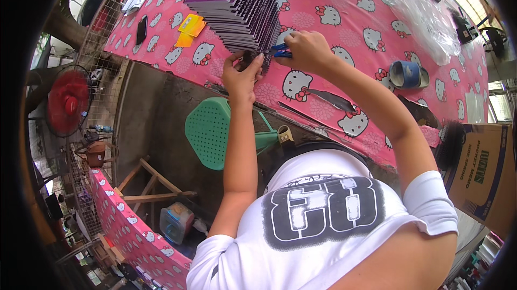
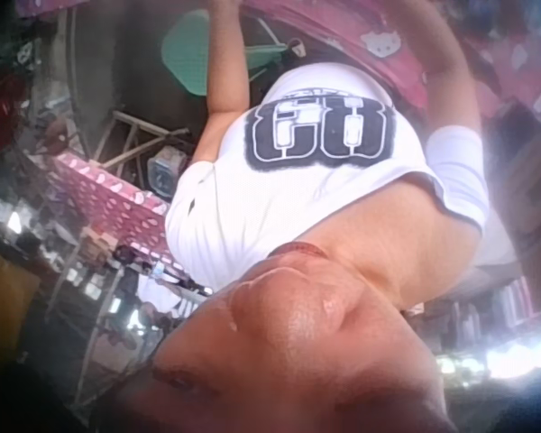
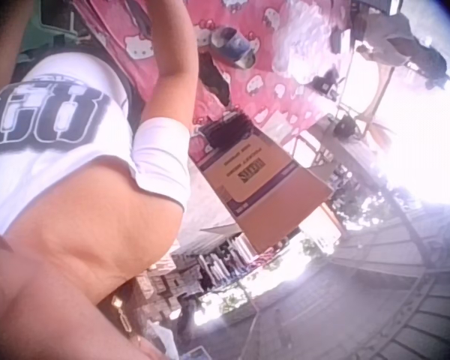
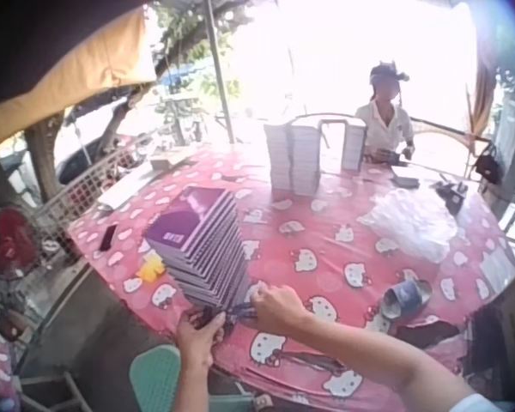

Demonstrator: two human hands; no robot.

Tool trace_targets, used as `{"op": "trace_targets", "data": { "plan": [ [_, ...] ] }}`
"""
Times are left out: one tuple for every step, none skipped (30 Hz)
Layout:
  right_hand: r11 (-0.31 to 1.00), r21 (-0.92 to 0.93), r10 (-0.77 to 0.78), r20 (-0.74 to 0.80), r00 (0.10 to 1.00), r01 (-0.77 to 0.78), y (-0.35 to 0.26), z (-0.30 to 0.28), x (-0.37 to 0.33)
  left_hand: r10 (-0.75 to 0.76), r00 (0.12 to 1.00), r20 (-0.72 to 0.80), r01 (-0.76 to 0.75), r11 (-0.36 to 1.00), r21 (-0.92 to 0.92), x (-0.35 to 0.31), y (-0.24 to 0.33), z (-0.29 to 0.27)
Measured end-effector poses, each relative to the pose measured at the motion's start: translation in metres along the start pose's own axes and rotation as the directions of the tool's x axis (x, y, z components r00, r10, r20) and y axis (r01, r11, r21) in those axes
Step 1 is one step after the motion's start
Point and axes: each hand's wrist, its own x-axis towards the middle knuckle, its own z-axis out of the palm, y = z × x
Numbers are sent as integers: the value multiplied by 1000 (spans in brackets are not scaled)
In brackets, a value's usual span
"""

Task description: The person trims the spiral binding of notebooks using pliers. The person picks up individual notebooks from a stack, uses the pliers to cut or crimp the ends of the metal spiral binding, and places them back into a growing stack.

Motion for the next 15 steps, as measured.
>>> {"op": "trace_targets", "data": {
  "plan": [
    [997,41,62,114,992,-67,-5,-7,0,15,1000,0,-15,1000,16,1,-3,-2],
    [988,70,120,230,966,-140,-9,-17,2,7,1000,3,-7,1000,7,2,-3,-2],
    [986,70,132,260,957,-155,-9,-19,3,-2,1000,5,2,1000,-2,2,-3,-1],
    [983,69,143,289,947,-170,-10,-21,4,-10,1000,8,10,1000,-10,2,-3,-1],
    [980,68,157,317,935,-188,-10,-21,4,-13,1000,5,13,1000,-27,3,-4,-2],
    [978,60,169,338,926,-200,-10,-22,4,-16,1000,2,16,999,-43,5,-6,-4],
    [976,51,181,358,916,-212,-10,-23,3,-19,1000,-1,19,998,-59,6,-8,-6],
    [974,40,191,378,906,-222,-9,-23,2,-30,999,-17,29,998,-63,8,-10,-10],
    [975,45,191,334,923,-218,-7,-21,-1,-42,999,-35,40,997,-67,9,-11,-14],
    [976,50,191,289,938,-214,-4,-18,-5,-53,997,-52,50,996,-71,9,-13,-17],
    [975,52,195,244,950,-214,-2,-14,-10,-91,995,-28,89,993,-79,8,-12,-15],
    [992,39,113,79,990,-116,2,-7,-12,-129,992,-3,128,988,-86,6,-10,-12],
    [1000,10,21,-85,996,-20,7,2,-12,-165,986,21,167,982,-92,4,-9,-10],
    [997,-35,-77,-245,967,70,9,5,-11,-138,990,23,139,988,-72,3,-11,-8],
    [996,-32,-86,-247,965,80,9,9,-11,-110,994,26,111,992,-51,2,-13,-5]
  ]
}}
